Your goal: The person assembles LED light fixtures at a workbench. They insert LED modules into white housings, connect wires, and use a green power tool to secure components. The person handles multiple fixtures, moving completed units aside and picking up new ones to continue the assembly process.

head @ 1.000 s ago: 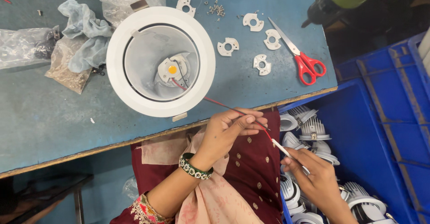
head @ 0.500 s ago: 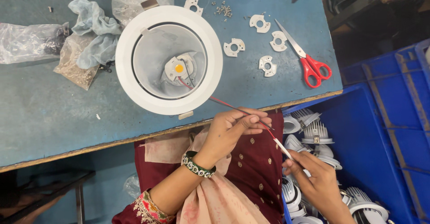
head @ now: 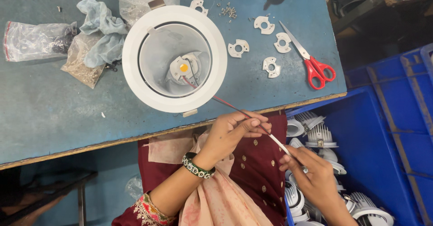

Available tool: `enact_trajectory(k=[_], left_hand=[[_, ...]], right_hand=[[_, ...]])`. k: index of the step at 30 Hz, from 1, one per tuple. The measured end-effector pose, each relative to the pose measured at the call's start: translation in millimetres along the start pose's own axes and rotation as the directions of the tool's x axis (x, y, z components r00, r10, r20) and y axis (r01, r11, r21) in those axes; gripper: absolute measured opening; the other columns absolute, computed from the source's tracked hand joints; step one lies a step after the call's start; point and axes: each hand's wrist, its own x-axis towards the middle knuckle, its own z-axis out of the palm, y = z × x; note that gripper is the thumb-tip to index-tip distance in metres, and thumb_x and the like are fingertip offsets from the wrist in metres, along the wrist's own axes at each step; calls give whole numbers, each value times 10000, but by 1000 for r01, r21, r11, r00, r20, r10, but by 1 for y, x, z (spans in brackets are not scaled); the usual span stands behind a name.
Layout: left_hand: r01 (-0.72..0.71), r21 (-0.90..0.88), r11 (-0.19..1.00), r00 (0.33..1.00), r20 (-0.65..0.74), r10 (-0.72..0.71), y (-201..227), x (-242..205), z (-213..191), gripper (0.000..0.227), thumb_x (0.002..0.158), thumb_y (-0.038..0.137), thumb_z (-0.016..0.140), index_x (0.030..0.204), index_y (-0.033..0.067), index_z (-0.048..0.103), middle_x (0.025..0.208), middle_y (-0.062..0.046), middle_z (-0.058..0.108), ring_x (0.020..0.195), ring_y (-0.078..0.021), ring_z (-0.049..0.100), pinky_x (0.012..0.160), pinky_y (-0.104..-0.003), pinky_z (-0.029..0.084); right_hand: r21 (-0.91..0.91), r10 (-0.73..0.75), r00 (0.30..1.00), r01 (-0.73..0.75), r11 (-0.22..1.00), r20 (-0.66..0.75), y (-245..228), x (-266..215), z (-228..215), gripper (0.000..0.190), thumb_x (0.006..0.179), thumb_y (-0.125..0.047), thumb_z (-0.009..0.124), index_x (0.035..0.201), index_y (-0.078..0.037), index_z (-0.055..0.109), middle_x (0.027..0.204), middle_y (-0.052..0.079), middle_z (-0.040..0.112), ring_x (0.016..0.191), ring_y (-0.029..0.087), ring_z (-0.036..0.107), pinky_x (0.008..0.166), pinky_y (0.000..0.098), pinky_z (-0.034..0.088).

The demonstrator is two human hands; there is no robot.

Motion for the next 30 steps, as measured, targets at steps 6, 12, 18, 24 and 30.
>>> enact_trajectory(k=[6, 12, 18, 24, 30], left_hand=[[-27, 10, 1000, 1000, 4, 27, -1, -1, 0, 310, 1066, 176, 568, 1245, -54, 674, 1160, -149, 750, 1102, -201, 729, 968, -328, 601], [-31, 89, 996, 999, -40, 35, 11, -12, -9, 350, 1044, 198, 608, 1293, -42, 666, 1204, -127, 735, 1132, -182, 687, 973, -311, 558], [60, 121, 991, 983, -180, -37, 20, -56, -48, 364, 1003, 204, 602, 1292, -14, 646, 1198, -118, 748, 1108, -185, 727, 952, -325, 596], [15, 276, 961, 941, -330, 80, 44, -101, -76, 334, 1006, 167, 605, 1275, -21, 667, 1152, -144, 782, 1091, -188, 739, 951, -300, 575], [-157, 635, 757, 777, -394, 491, 97, -118, -60, 252, 977, 151, 684, 1188, 20, 722, 1137, -128, 775, 1073, -204, 757, 933, -312, 588]], right_hand=[[12, -17, 1000, 17, 1000, -3, -1, 4, 5, 264, 907, -13, 641, 1159, 34, 706, 841, 84, 753, 704, 147, 800, 613, 253, 619], [0, -126, 992, 126, 992, 1, -16, 29, 23, 253, 894, -6, 654, 1141, 26, 701, 849, 80, 760, 696, 147, 792, 612, 255, 609], [-82, -250, 968, 252, 964, 36, -48, 63, 33, 252, 907, -24, 660, 1154, 13, 698, 818, 75, 739, 701, 142, 774, 613, 261, 593], [-104, -279, 958, 285, 953, 66, -84, 94, 35, 182, 949, -64, 653, 1108, 3, 712, 800, 84, 718, 664, 150, 760, 596, 260, 592], [-157, -333, 935, 349, 924, 120, -110, 107, 62, 175, 965, -137, 642, 1058, -21, 733, 800, 81, 720, 602, 156, 717, 547, 282, 545]])
